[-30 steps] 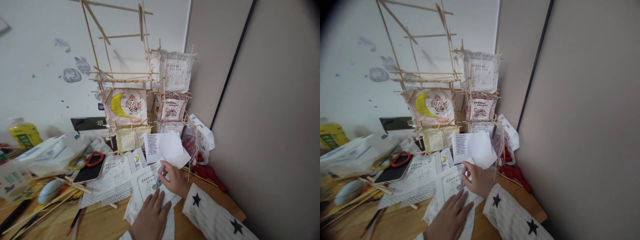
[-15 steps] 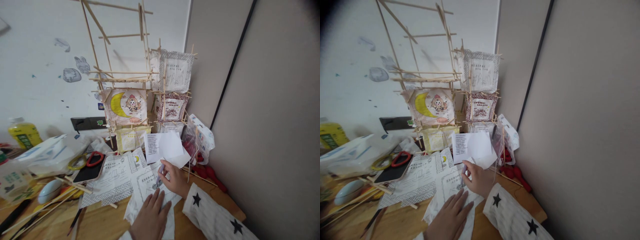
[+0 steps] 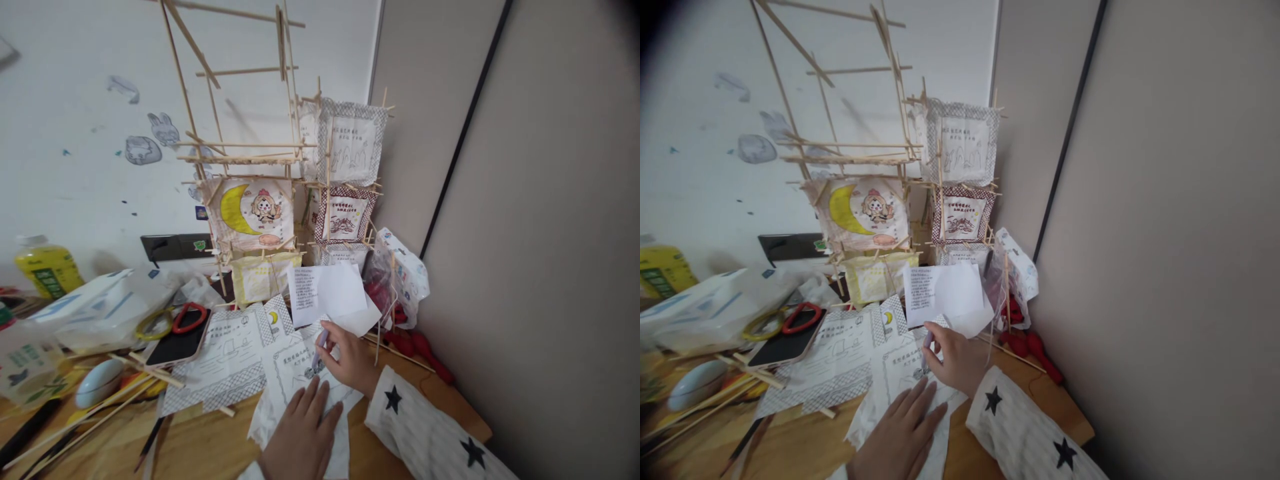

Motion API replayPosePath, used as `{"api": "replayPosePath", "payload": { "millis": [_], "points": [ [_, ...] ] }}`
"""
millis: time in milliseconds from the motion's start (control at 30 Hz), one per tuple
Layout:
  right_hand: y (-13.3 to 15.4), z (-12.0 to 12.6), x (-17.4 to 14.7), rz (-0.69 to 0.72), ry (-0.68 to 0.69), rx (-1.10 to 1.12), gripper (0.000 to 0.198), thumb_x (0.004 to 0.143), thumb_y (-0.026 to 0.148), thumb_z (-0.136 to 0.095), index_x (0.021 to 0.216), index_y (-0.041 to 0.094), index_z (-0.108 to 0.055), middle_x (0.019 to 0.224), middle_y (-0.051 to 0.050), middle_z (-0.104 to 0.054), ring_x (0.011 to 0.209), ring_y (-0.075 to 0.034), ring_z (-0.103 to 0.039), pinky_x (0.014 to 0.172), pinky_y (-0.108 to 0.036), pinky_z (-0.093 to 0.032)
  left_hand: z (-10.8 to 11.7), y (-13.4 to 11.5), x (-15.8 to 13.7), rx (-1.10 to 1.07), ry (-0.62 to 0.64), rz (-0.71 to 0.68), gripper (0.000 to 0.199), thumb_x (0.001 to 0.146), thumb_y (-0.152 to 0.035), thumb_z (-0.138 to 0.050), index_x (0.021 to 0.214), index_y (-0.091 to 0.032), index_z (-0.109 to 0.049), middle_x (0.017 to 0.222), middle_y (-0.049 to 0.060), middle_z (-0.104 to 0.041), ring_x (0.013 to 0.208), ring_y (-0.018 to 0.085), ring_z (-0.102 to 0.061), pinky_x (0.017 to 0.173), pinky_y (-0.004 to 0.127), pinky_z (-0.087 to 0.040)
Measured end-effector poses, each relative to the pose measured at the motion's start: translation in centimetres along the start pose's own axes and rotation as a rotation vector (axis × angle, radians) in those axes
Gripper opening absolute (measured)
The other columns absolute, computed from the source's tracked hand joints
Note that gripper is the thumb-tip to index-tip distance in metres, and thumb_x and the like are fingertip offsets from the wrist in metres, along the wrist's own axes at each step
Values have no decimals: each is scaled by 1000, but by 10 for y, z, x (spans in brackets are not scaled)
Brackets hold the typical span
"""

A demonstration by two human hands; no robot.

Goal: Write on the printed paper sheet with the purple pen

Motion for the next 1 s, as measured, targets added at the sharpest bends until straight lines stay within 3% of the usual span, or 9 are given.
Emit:
{"api": "replayPosePath", "payload": {
  "millis": [233,767,1000],
  "points": [
    [4,2,2,32,-16,20,39,87,27,-49,123,17,-46,75,-3,-64,65,-16,-62,66,-29,-51,-2,0,-1,10,-10,-5,51,76,-5,-52,124,-22,-50,130,12,-49,120,31,-42,93,45,-42],
    [-7,-8,4,-43,85,96,43,85,23,-50,127,19,-41,85,-4,-66,66,-16,-61,68,-30,-51,-9,3,-3,-53,-82,17,47,78,-6,-52,122,-23,-51,130,11,-49,122,30,-40,95,45,-39],
    [-1,-1,2,14,26,42,40,87,27,-49,125,17,-43,80,-4,-65,66,-17,-61,66,-30,-51,-8,2,-1,-46,-74,26,49,77,-4,-49,122,-22,-50,129,13,-50,121,31,-41,94,46,-40]
  ]
}}
Point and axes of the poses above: each hand's wrist, its own x-axis towards the middle knuckle, its own z-axis out of the back of the hand, y = z × x, the point moved 8 cm from there along x, towards the middle knuckle
